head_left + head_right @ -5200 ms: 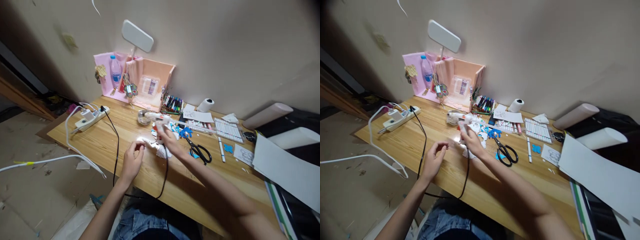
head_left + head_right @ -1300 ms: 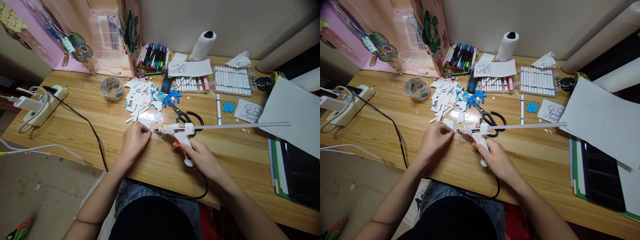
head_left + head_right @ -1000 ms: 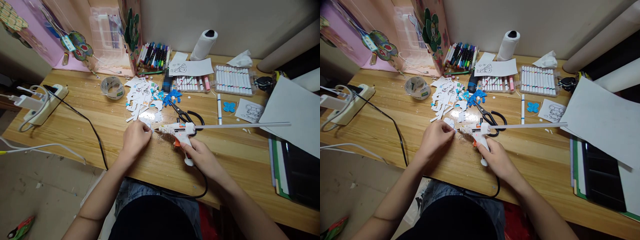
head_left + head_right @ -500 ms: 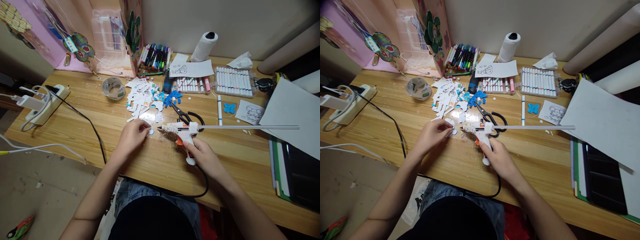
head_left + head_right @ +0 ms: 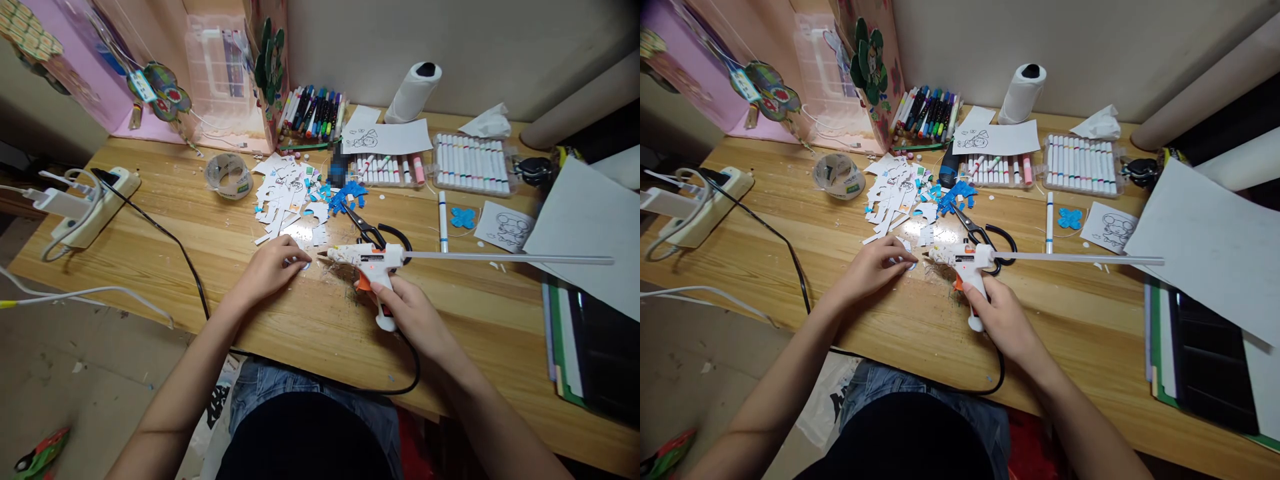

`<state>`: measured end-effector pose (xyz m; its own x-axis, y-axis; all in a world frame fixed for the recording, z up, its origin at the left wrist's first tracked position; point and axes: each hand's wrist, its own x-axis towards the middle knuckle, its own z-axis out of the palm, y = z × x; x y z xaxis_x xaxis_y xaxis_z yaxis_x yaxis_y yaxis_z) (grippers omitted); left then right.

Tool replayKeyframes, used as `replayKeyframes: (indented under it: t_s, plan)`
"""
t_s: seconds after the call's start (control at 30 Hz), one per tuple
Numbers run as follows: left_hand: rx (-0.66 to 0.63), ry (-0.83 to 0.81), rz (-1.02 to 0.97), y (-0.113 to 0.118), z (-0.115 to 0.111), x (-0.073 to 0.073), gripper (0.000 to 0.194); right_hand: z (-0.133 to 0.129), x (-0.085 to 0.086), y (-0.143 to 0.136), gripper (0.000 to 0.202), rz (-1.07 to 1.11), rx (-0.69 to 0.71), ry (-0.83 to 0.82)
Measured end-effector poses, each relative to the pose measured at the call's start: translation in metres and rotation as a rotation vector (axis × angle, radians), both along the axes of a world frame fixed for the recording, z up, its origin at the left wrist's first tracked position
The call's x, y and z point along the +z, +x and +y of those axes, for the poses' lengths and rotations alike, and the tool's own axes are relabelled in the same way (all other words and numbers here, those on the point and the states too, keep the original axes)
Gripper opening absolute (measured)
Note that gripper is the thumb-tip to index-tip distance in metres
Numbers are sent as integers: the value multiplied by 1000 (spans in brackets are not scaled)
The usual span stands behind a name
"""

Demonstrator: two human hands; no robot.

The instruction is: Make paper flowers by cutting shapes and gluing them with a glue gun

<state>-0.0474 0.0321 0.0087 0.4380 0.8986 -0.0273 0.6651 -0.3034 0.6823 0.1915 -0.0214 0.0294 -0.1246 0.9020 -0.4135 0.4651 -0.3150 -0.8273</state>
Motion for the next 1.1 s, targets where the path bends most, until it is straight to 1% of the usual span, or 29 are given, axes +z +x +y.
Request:
replayKeyframes:
  t_s: [0.2,0.5,0.8,1.1]
  plan:
    - [9,51,-26,-1,-2,-3,15,-1,0,0,36,1,11,3]
    - [66,121,-24,1,-9,-8,13,1,-2,-2,34,-37,63,40]
    - [58,129,-18,1,-12,-7,14,4,-5,-6,34,-17,94,13]
    - [114,131,-55,3,-17,-11,13,5,-5,-6,34,-44,91,1]
